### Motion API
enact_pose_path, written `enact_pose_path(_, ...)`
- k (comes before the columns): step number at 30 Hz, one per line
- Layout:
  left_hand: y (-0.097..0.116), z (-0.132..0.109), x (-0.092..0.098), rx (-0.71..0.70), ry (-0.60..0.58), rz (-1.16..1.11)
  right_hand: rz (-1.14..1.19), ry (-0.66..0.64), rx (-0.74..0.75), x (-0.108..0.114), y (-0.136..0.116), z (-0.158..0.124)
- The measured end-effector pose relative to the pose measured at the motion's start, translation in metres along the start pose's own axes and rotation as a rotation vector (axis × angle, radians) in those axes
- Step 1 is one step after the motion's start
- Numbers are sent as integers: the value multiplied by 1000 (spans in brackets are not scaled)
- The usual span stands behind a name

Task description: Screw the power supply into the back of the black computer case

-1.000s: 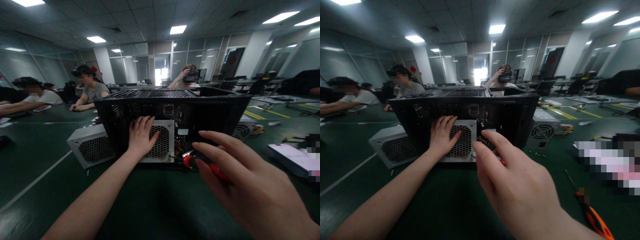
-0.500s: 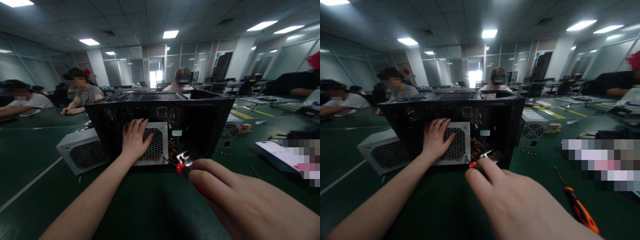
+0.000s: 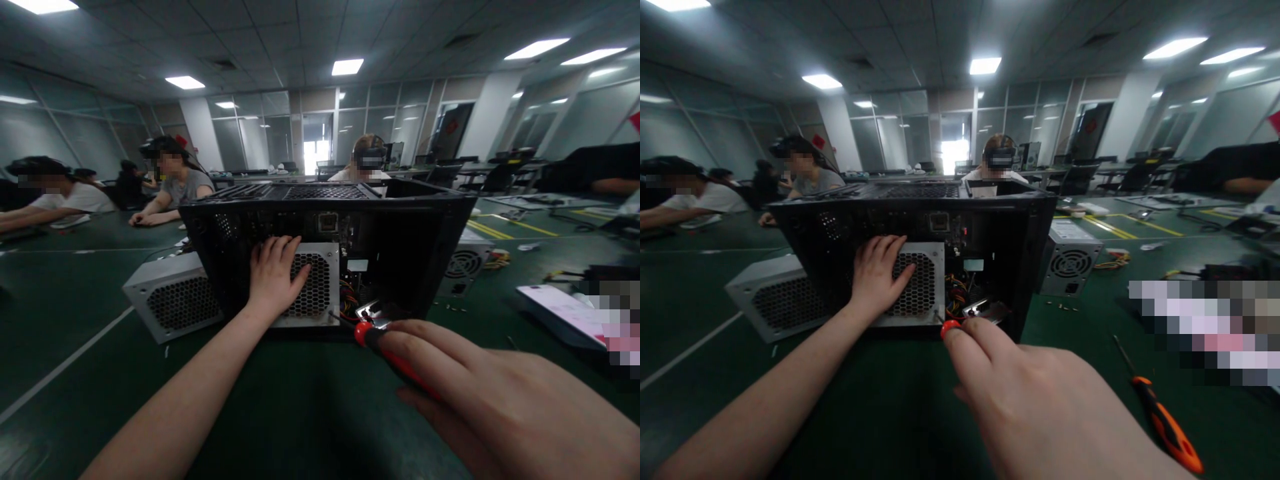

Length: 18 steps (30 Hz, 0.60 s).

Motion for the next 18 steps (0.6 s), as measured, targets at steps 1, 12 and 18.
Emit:
enact_pose_path(1,0,0,0,2,-1,-2,-2,2,-1,0,0,0)
enact_pose_path(12,1,0,1,-3,7,16,-217,43,-218,7,17,5)
enact_pose_path(18,0,0,0,3,-1,-6,-42,116,-183,4,15,-7)
Point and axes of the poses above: each hand's wrist, its own z-axis towards the middle knuckle, its own x-axis out of the back of the hand, y = z × x, the point moved 6 cm from there along z, towards the middle knuckle, and after that the axes turned 9 degrees about x, right-handed, at the moved point
